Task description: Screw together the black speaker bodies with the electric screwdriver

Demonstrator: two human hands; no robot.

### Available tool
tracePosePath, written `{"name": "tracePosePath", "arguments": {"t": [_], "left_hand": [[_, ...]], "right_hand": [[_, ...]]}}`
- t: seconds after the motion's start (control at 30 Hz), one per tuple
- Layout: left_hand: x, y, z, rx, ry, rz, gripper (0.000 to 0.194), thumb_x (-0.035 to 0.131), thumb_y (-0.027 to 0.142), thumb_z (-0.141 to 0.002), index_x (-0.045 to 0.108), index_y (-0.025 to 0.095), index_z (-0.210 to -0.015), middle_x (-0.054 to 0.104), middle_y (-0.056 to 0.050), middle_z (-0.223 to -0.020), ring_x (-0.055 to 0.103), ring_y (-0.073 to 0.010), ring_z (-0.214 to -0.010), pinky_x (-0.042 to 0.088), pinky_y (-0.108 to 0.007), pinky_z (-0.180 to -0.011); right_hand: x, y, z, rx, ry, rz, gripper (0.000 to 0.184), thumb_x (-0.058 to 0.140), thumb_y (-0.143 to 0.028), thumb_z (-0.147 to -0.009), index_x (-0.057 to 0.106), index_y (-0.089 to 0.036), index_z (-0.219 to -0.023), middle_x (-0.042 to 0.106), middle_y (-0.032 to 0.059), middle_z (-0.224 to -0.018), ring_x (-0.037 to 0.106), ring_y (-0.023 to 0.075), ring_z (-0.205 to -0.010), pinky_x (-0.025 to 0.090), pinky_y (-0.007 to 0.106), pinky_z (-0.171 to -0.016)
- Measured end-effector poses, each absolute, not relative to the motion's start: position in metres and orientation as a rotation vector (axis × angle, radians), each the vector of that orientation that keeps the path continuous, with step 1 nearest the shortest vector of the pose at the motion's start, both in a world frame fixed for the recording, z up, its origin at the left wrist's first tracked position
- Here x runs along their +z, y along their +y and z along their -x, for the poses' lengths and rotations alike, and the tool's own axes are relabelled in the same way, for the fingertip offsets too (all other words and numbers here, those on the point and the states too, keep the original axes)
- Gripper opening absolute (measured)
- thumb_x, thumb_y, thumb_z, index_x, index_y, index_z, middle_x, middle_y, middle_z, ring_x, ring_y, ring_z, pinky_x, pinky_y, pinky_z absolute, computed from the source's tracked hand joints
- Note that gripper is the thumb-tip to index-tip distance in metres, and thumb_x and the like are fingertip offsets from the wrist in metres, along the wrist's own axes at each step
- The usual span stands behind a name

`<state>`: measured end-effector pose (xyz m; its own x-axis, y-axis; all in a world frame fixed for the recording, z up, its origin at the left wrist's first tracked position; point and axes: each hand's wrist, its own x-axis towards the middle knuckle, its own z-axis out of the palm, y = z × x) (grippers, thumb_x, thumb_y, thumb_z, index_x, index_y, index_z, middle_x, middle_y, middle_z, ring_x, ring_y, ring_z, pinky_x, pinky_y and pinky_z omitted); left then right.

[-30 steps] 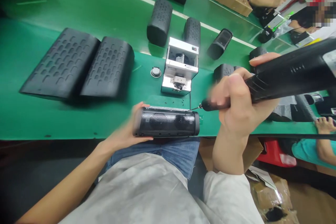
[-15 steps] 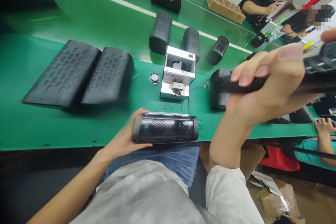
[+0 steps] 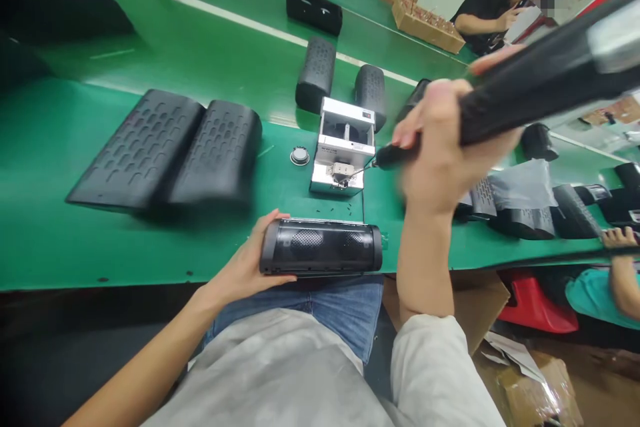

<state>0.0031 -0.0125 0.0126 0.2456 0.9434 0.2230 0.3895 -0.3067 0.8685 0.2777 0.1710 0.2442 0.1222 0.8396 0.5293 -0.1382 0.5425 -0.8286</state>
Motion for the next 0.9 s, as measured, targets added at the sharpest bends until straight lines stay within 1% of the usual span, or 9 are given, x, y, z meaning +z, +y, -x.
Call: {"name": "tracePosePath", "arguments": {"t": [0.1, 0.2, 0.27, 0.37, 0.5, 0.57, 0.7, 0.83, 0.9], "left_hand": [[0.013, -0.012, -0.004, 1.019, 1.215, -1.836, 0.135, 0.102, 0.054, -0.091, 0.009, 0.04, -0.188, 0.047, -0.023, -0.178, 0.055, -0.0483, -0.167, 0.051, -0.072, -0.136], [0.014, -0.012, -0.005, 1.04, 1.215, -1.835, 0.135, 0.102, 0.053, -0.091, 0.01, 0.042, -0.188, 0.048, -0.022, -0.178, 0.057, -0.0476, -0.166, 0.053, -0.071, -0.135], [0.015, -0.012, -0.006, 1.049, 1.22, -1.828, 0.135, 0.103, 0.052, -0.09, 0.011, 0.042, -0.188, 0.049, -0.021, -0.177, 0.058, -0.0472, -0.164, 0.053, -0.07, -0.135], [0.014, -0.012, -0.005, 1.051, 1.222, -1.82, 0.134, 0.103, 0.053, -0.09, 0.013, 0.042, -0.188, 0.05, -0.02, -0.177, 0.059, -0.0465, -0.163, 0.053, -0.068, -0.136], [0.012, -0.011, -0.005, 1.046, 1.212, -1.811, 0.132, 0.101, 0.055, -0.092, 0.012, 0.042, -0.188, 0.049, -0.02, -0.178, 0.058, -0.0461, -0.165, 0.051, -0.069, -0.137], [0.011, -0.011, -0.005, 1.046, 1.209, -1.809, 0.131, 0.1, 0.056, -0.092, 0.012, 0.041, -0.188, 0.048, -0.021, -0.178, 0.057, -0.0466, -0.166, 0.049, -0.07, -0.138], [0.011, -0.011, -0.005, 1.003, 1.212, -1.803, 0.128, 0.099, 0.059, -0.092, 0.016, 0.038, -0.187, 0.043, -0.021, -0.182, 0.051, -0.0469, -0.169, 0.045, -0.07, -0.141], [0.009, -0.01, -0.005, 0.952, 1.225, -1.776, 0.124, 0.098, 0.061, -0.092, 0.021, 0.036, -0.186, 0.039, -0.02, -0.185, 0.047, -0.0469, -0.173, 0.042, -0.07, -0.144], [0.008, -0.01, -0.004, 0.95, 1.219, -1.784, 0.124, 0.098, 0.061, -0.093, 0.02, 0.036, -0.186, 0.038, -0.02, -0.186, 0.043, -0.0474, -0.175, 0.04, -0.07, -0.145]], "right_hand": [[0.236, 0.176, -0.251, 0.801, -1.365, 0.733, 0.045, 0.085, -0.053, -0.106, 0.063, -0.037, -0.142, 0.066, -0.0029, -0.091, 0.081, 0.0247, -0.08, 0.069, 0.037, -0.062], [0.224, 0.186, -0.232, 0.765, -1.459, 0.735, 0.051, 0.089, -0.06, -0.102, 0.062, -0.036, -0.138, 0.065, -0.0027, -0.09, 0.08, 0.0264, -0.082, 0.069, 0.04, -0.065], [0.217, 0.192, -0.226, 0.666, -1.443, 0.703, 0.048, 0.089, -0.058, -0.102, 0.058, -0.036, -0.131, 0.06, -0.0047, -0.084, 0.074, 0.0233, -0.072, 0.065, 0.039, -0.064], [0.207, 0.202, -0.223, 0.528, -1.38, 0.671, 0.043, 0.086, -0.056, -0.105, 0.054, -0.035, -0.123, 0.052, -0.007, -0.078, 0.059, 0.0182, -0.056, 0.056, 0.037, -0.057], [0.2, 0.21, -0.224, 0.573, -1.414, 0.66, 0.045, 0.086, -0.059, -0.104, 0.053, -0.035, -0.122, 0.046, -0.0084, -0.073, 0.047, 0.0158, -0.051, 0.049, 0.034, -0.053], [0.201, 0.208, -0.227, 0.627, -1.423, 0.633, 0.045, 0.089, -0.056, -0.103, 0.054, -0.036, -0.122, 0.045, -0.0092, -0.072, 0.044, 0.0146, -0.05, 0.046, 0.033, -0.052], [0.218, 0.182, -0.239, 0.662, -1.381, 0.653, 0.041, 0.092, -0.044, -0.099, 0.056, -0.034, -0.117, 0.043, -0.0098, -0.07, 0.044, 0.0131, -0.05, 0.047, 0.03, -0.05], [0.244, 0.145, -0.258, 0.676, -1.313, 0.708, 0.022, 0.085, -0.023, -0.096, 0.07, -0.031, -0.111, 0.043, -0.0075, -0.067, 0.044, 0.0118, -0.049, 0.041, 0.026, -0.045], [0.251, 0.133, -0.265, 0.7, -1.274, 0.706, 0.02, 0.082, -0.017, -0.093, 0.076, -0.03, -0.107, 0.045, -0.0067, -0.067, 0.044, 0.0113, -0.049, 0.041, 0.027, -0.044]]}}
